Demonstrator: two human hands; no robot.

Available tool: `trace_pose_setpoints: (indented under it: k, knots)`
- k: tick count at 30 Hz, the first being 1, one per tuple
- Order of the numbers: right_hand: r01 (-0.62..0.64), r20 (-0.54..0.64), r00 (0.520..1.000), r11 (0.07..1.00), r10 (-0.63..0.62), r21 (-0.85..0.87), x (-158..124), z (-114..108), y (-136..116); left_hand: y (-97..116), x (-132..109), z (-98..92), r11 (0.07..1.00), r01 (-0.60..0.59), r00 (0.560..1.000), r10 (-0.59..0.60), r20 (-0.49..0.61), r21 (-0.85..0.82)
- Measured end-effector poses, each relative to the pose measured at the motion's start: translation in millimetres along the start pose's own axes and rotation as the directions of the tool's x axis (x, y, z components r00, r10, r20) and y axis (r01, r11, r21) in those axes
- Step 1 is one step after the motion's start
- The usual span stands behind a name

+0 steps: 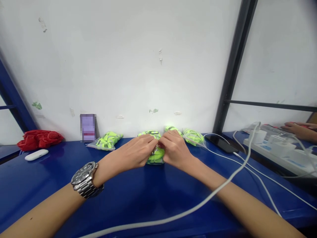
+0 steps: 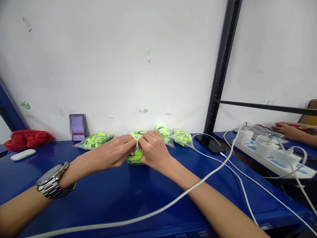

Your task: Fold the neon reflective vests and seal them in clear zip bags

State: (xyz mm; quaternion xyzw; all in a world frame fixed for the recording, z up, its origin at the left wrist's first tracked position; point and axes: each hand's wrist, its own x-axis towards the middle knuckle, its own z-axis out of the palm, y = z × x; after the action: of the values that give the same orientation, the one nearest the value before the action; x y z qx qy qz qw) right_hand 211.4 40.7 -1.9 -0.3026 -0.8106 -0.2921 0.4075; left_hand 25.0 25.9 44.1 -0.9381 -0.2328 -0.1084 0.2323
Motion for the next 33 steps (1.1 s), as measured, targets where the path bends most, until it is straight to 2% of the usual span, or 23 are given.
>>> trace_pose_setpoints:
  k: [5, 11, 15, 18, 25, 28, 33]
  knots:
    - [-0.015, 0.035, 0.999, 0.997, 0.013, 0.073, 2, -5, -2, 0, -2, 0.0, 1.0, -0.006, 1.0, 0.005, -0.027, -0.031]
    - [0.02, -0.062, 0.998, 0.998, -0.016, 0.062, 0, 5, -3, 2, -1, 5.9, 0.992, -0.053, 0.995, 0.043, -0.089, -0.111]
    - [-0.002, -0.063, 0.998, 0.996, 0.007, 0.087, -2, 5, 3, -2, -5, 6.1, 0.995, 0.033, 0.991, -0.044, -0.123, -0.094]
    - [-0.051, -0.049, 0.997, 0.987, 0.059, 0.149, -3, 1, 8, -6, -12, 3.7, 0.99, 0.103, 0.988, -0.113, -0.107, -0.1]
    - [-0.032, -0.026, 0.999, 0.969, 0.039, 0.244, -2, -6, 13, -8, -17, 12.9, 0.989, 0.12, 0.985, -0.108, -0.131, 0.082]
    - [-0.021, -0.037, 0.999, 0.979, 0.029, 0.205, -3, -8, 15, -7, -16, 15.0, 0.989, 0.119, 0.98, -0.103, -0.168, 0.089]
    - [0.059, -0.055, 0.997, 0.998, -0.058, 0.028, -5, -7, 16, -8, -16, 13.0, 0.99, 0.125, 0.977, -0.11, -0.181, 0.069]
